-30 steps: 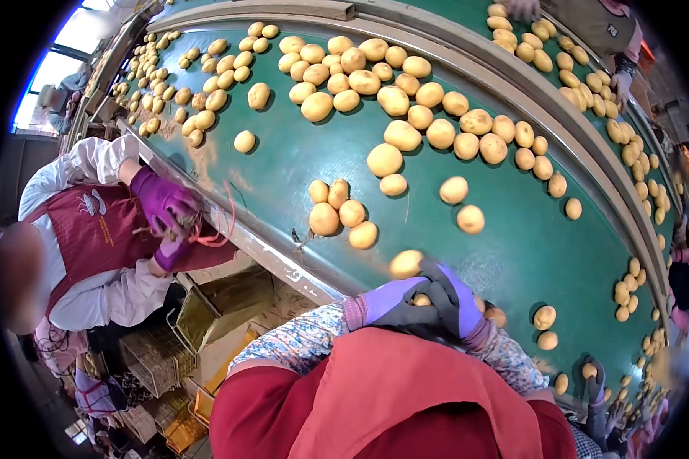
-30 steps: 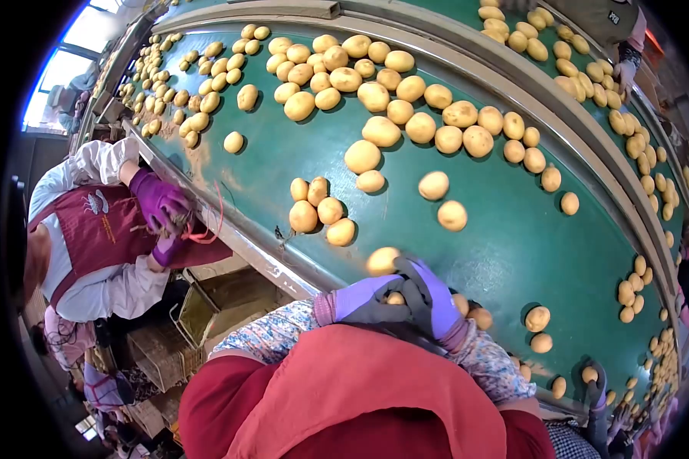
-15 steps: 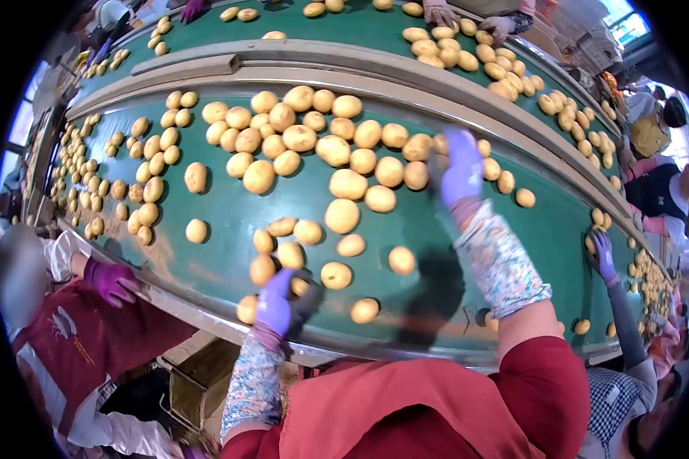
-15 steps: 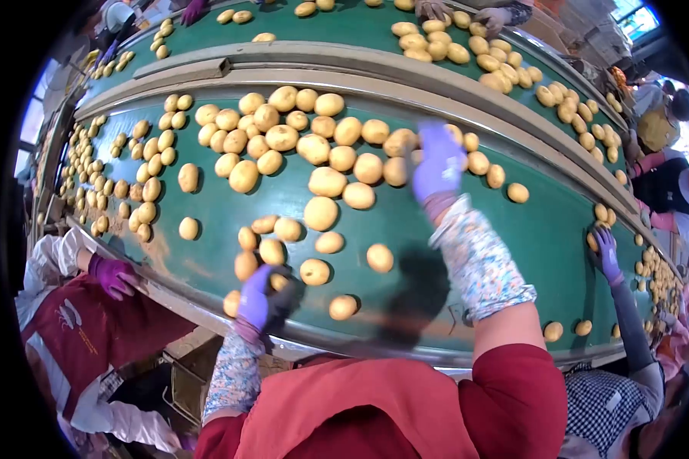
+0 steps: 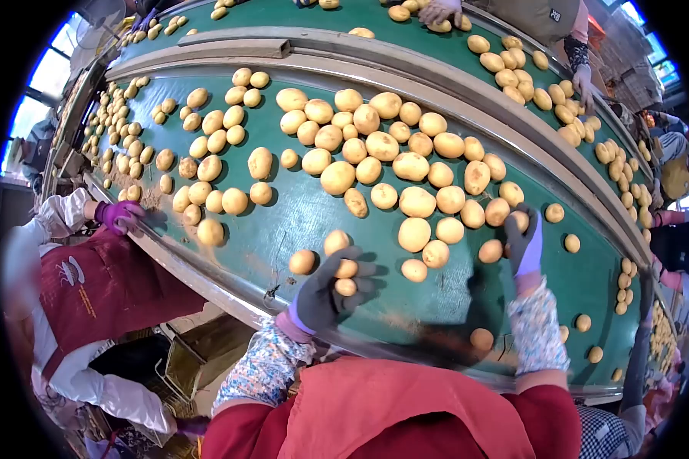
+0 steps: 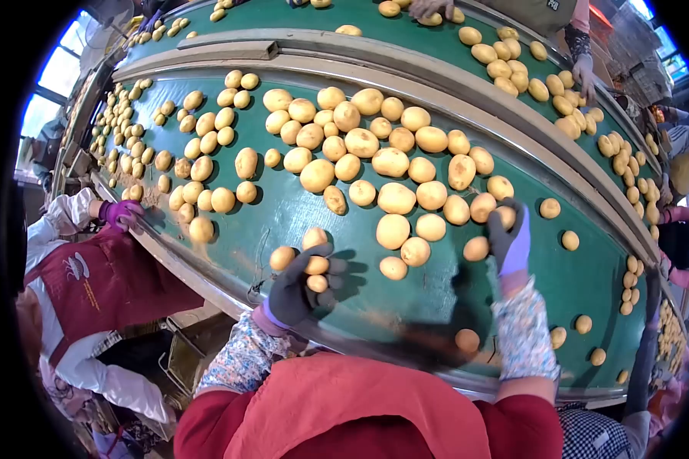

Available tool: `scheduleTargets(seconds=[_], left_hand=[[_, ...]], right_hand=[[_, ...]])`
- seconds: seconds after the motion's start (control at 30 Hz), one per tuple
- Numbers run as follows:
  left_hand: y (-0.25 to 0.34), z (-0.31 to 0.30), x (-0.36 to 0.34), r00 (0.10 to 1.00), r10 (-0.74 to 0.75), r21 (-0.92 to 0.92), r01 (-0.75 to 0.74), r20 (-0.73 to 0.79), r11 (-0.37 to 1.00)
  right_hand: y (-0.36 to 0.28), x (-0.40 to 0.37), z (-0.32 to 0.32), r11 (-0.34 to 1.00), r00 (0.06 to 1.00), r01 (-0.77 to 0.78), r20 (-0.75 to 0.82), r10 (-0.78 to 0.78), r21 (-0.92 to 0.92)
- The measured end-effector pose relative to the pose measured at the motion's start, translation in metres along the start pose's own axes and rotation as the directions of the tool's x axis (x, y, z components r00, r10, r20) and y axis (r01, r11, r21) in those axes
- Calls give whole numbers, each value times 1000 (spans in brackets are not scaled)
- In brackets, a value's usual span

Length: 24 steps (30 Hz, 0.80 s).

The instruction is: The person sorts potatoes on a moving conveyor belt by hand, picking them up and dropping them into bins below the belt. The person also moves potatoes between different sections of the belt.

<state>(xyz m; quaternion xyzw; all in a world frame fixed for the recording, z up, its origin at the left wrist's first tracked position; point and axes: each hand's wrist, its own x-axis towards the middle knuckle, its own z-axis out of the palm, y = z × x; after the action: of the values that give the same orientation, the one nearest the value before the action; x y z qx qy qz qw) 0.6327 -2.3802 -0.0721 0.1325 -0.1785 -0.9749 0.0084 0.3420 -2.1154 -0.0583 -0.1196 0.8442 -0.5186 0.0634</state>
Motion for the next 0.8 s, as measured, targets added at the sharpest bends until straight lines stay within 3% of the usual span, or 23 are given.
scheduleTargets(seconds=[0.03, 0.07, 0.13, 0.2, 0.23, 0.3, 0.33, 0.37, 0.43, 0.47, 0.5, 0.53, 0.57, 0.6, 0.63, 0.67, 0.77, 0.8], left_hand=[[1, 15, -3, 993, 8, 180, 14, -117, 984], [0, 7, 1, 996, -55, -63, 50, -77, 997], [-5, -4, 5, 999, -24, -293, 31, 28, 956], [4, -10, 1, 999, -19, -428, 35, 42, 903], [10, -15, -6, 999, -30, -459, 33, 15, 888], [28, -19, -17, 996, -85, -538, 67, -9, 840], [31, -29, -27, 996, -17, -176, 2, -86, 984], [37, -30, -35, 996, -11, -172, -4, -90, 985], [48, -33, -49, 995, 1, -164, -17, -98, 986], [56, -33, -53, 985, -82, -329, 28, -153, 944], [61, -36, -56, 967, -170, -485, 57, -192, 872], [65, -46, -62, 978, -150, -206, 119, -141, 971], [68, -56, -68, 987, -130, 96, 138, -90, 986], [81, -52, -70, 987, -160, 83, 162, -31, 983], [91, -52, -75, 982, -188, 67, 186, 22, 980], [91, -68, -82, 981, -188, 81, 191, -45, 978], [132, -63, -79, 985, -65, 400, 125, -159, 908], [147, -54, -77, 974, -17, 347, 97, -226, 933]], right_hand=[[-19, -25, 19, 988, 988, 151, -4, -151, 11], [-44, -49, 39, 970, 970, 243, 17, -242, -23], [-70, -86, 74, 915, 873, 403, 291, -392, 25], [-92, -109, 113, 851, 732, 512, 459, -503, 116], [-109, -101, 121, 726, 608, 676, 461, -646, 126], [-120, -60, 159, 863, 690, 389, 519, -504, 321], [-143, -43, 177, 943, 765, 276, 552, -333, 186], [-169, -26, 196, 988, 819, 147, 555, -148, 46], [-192, 17, 231, 997, 817, -78, 570, 80, -28], [-236, 10, 238, 956, 812, -126, 526, 253, -266], [-232, 19, 255, 896, 851, 72, 495, 174, -438], [-228, 28, 273, 761, 884, 234, 459, 93, -605], [-166, 55, 309, 485, 820, 563, 525, -228, -669], [-148, 71, 329, 313, 766, 642, 596, -239, -700], [-189, 55, 328, 116, 740, 670, 673, -19, -733], [-189, 59, 330, 205, 735, 663, 678, -1, -720], [-201, 59, 305, 529, 747, 520, 657, 99, -671], [-183, 49, 308, 604, 889, 377, 458, -22, -702]])
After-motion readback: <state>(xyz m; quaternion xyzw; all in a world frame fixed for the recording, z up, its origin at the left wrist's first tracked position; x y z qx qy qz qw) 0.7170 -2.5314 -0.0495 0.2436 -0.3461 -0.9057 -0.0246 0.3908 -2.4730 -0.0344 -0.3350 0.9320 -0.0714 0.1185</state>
